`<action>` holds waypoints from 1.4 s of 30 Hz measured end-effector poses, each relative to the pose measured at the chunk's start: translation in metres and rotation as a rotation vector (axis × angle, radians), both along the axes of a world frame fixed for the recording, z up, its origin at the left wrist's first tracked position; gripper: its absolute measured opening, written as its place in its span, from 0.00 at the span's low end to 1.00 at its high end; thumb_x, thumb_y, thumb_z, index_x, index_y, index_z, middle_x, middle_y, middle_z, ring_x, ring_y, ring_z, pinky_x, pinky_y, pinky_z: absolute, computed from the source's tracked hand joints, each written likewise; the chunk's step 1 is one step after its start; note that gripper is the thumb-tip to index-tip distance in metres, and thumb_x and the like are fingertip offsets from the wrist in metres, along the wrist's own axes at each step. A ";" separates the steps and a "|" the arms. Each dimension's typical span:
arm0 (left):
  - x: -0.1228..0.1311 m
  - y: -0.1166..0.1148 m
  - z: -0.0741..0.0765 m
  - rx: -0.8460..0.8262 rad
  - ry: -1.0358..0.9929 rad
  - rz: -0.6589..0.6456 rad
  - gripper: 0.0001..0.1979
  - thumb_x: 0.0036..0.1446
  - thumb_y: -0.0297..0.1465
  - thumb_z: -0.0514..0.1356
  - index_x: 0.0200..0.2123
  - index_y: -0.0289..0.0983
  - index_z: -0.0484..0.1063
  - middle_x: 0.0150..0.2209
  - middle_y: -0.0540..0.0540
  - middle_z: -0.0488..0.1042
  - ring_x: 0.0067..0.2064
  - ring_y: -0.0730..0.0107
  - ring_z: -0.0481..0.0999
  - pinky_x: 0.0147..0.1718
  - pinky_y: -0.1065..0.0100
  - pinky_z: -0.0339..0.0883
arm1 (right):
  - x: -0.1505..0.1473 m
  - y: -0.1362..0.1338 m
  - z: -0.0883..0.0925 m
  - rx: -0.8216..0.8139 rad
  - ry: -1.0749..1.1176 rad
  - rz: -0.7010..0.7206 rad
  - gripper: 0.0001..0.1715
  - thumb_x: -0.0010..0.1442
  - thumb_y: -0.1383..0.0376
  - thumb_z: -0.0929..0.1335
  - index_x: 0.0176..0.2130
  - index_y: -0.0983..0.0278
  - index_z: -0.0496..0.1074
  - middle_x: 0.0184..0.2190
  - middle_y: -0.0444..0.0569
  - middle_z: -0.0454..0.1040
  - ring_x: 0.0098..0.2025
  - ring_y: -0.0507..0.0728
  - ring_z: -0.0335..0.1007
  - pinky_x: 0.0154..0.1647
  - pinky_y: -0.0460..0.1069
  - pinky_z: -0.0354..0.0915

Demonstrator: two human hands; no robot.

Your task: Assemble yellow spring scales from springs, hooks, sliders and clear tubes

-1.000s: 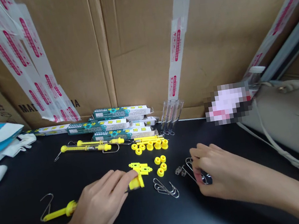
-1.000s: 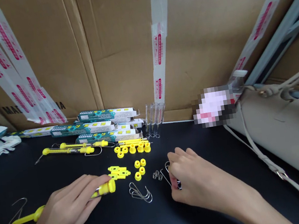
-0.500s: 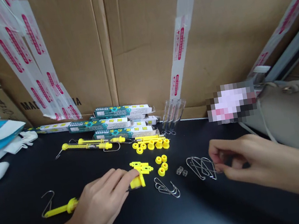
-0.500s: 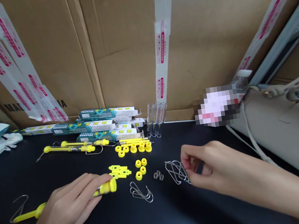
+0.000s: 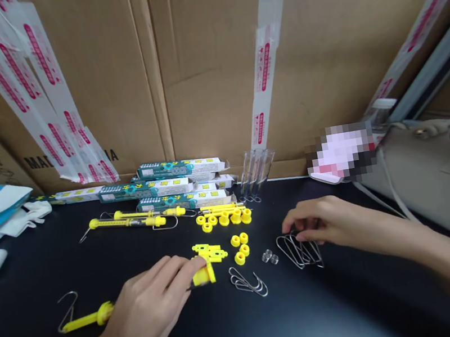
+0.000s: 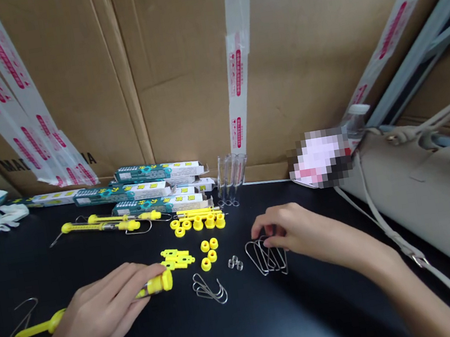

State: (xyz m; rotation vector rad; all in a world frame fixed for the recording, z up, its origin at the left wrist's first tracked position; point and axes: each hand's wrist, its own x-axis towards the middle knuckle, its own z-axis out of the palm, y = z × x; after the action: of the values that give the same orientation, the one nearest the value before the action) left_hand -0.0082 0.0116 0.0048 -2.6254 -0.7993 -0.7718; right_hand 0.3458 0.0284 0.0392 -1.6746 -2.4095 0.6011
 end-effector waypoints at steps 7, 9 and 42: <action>-0.001 -0.001 -0.002 -0.030 -0.006 -0.006 0.18 0.66 0.19 0.44 0.48 0.37 0.70 0.35 0.49 0.78 0.33 0.69 0.79 0.30 0.70 0.71 | 0.015 -0.001 -0.019 0.033 -0.099 -0.138 0.13 0.54 0.65 0.70 0.42 0.59 0.76 0.36 0.47 0.75 0.34 0.56 0.73 0.36 0.49 0.67; -0.001 -0.001 -0.002 -0.033 -0.001 0.000 0.19 0.66 0.18 0.44 0.48 0.37 0.70 0.35 0.50 0.78 0.33 0.70 0.79 0.30 0.70 0.70 | 0.015 0.000 -0.025 0.017 -0.105 -0.153 0.15 0.52 0.68 0.69 0.41 0.58 0.76 0.34 0.45 0.74 0.34 0.56 0.73 0.36 0.48 0.66; -0.002 0.000 -0.004 -0.042 -0.001 -0.009 0.19 0.64 0.17 0.44 0.48 0.37 0.69 0.36 0.49 0.78 0.33 0.70 0.80 0.31 0.72 0.72 | -0.026 0.001 -0.025 0.126 0.018 -0.071 0.15 0.53 0.73 0.66 0.39 0.63 0.77 0.37 0.48 0.75 0.32 0.53 0.73 0.36 0.48 0.69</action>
State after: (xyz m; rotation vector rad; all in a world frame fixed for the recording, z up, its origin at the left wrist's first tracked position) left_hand -0.0102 0.0117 0.0004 -2.6680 -0.8130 -0.7662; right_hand 0.3196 0.0292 0.0143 -1.6870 -2.3123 0.4422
